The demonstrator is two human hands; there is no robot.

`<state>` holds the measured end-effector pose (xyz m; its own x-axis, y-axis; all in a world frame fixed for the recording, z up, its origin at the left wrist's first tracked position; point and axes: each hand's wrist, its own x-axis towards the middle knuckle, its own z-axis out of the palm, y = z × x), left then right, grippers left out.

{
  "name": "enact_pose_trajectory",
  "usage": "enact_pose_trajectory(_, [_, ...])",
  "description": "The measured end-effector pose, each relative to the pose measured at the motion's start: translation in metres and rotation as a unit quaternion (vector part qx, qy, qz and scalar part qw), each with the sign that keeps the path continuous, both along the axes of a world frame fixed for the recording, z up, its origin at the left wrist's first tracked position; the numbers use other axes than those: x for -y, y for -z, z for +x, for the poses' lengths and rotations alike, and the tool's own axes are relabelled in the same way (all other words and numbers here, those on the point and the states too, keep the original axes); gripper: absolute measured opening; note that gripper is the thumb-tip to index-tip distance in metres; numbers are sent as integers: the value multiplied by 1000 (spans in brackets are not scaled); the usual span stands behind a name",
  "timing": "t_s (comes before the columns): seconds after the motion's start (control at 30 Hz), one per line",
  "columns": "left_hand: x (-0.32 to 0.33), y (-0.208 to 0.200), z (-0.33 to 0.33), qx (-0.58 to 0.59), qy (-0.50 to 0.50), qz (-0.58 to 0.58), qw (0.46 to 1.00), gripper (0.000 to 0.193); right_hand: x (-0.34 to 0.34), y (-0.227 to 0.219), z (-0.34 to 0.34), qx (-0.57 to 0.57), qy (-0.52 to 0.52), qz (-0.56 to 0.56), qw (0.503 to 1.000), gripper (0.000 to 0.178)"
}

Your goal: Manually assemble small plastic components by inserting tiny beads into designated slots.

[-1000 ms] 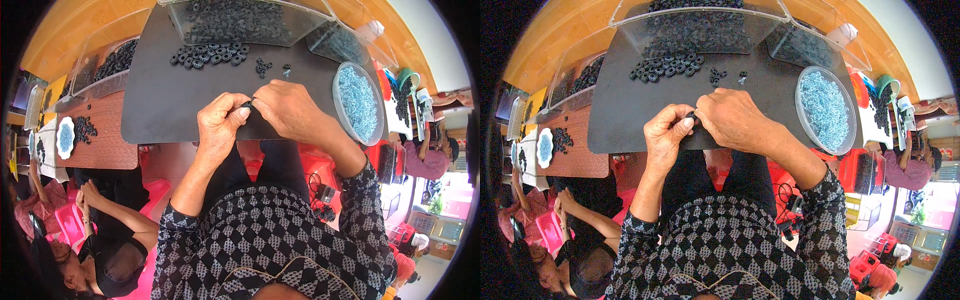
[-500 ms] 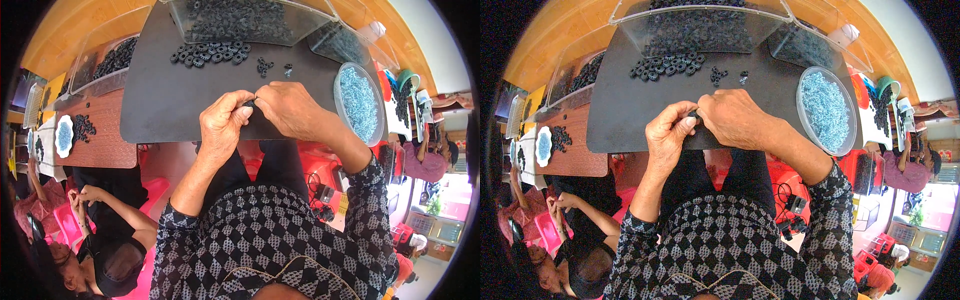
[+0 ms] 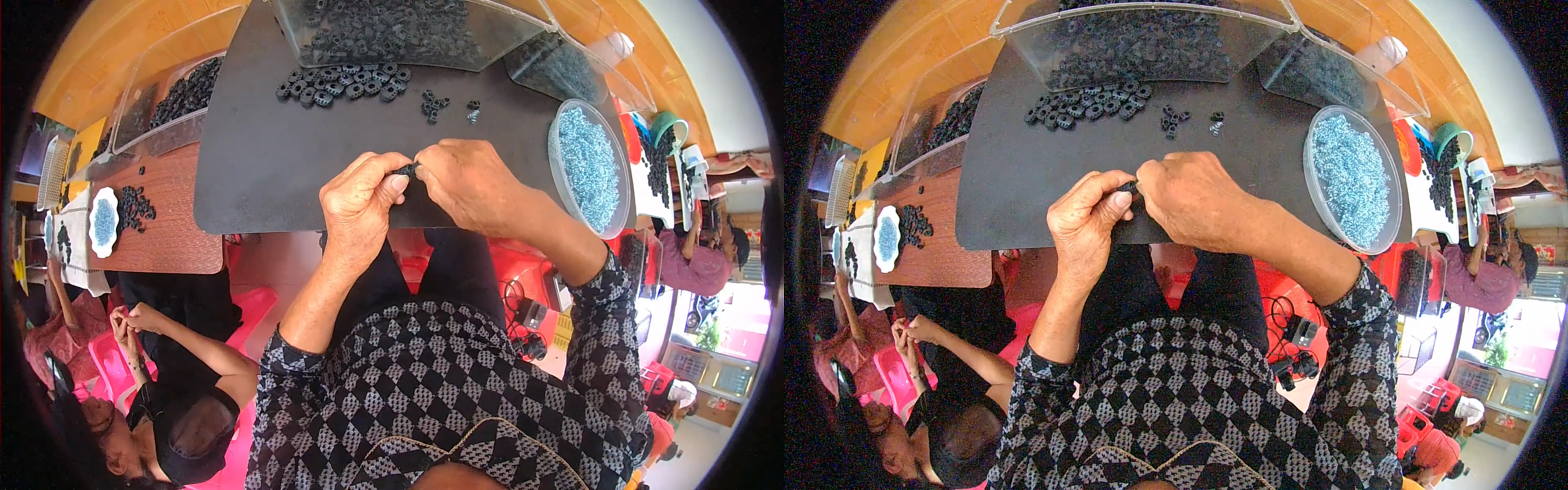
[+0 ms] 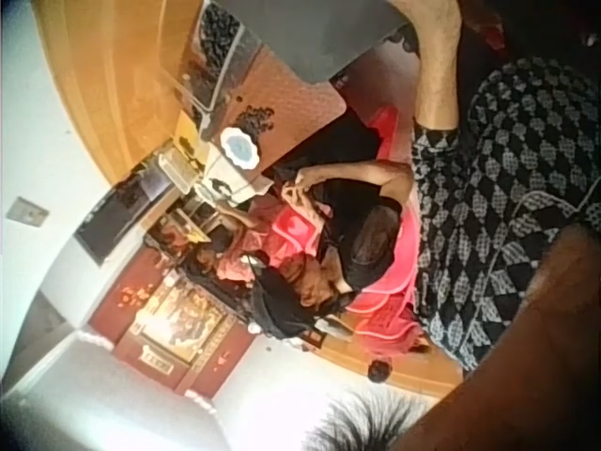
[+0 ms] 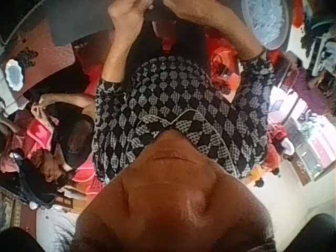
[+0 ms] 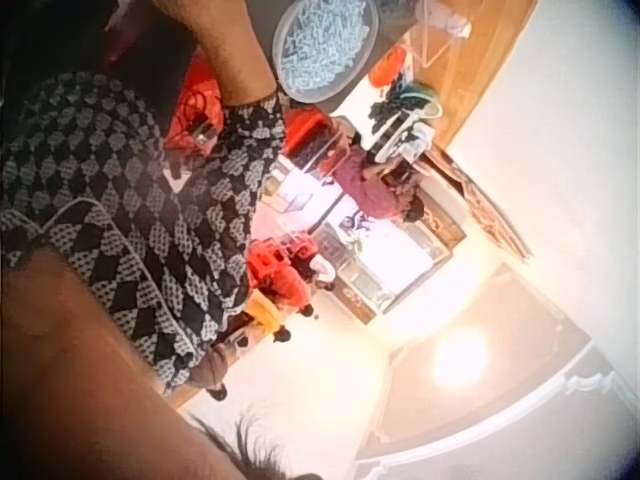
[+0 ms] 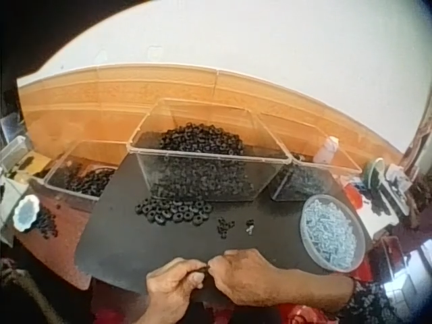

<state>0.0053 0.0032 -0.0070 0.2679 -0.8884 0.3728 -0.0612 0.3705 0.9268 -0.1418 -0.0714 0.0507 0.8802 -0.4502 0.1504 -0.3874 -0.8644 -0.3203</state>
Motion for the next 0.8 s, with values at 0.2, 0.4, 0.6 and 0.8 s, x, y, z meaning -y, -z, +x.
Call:
enact_pose_trajectory(0.2, [-3,-2,0,-12,-32,-8,999,13,-8,12,3,40,-9,-45,998,12])
enact_pose_trajectory(0.4, [-4,-2,0,30,-55,-2,998,13,-14,21,4,94,-3,-81,992,18])
enact_pose_trajectory(0.6, [-2,1,-3,17,-58,-6,998,12,-14,14,5,42,12,-50,998,20])
enact_pose_trajectory(0.8, [-1,-4,-3,-111,-16,81,990,11,-24,1,13,33,82,-60,994,33])
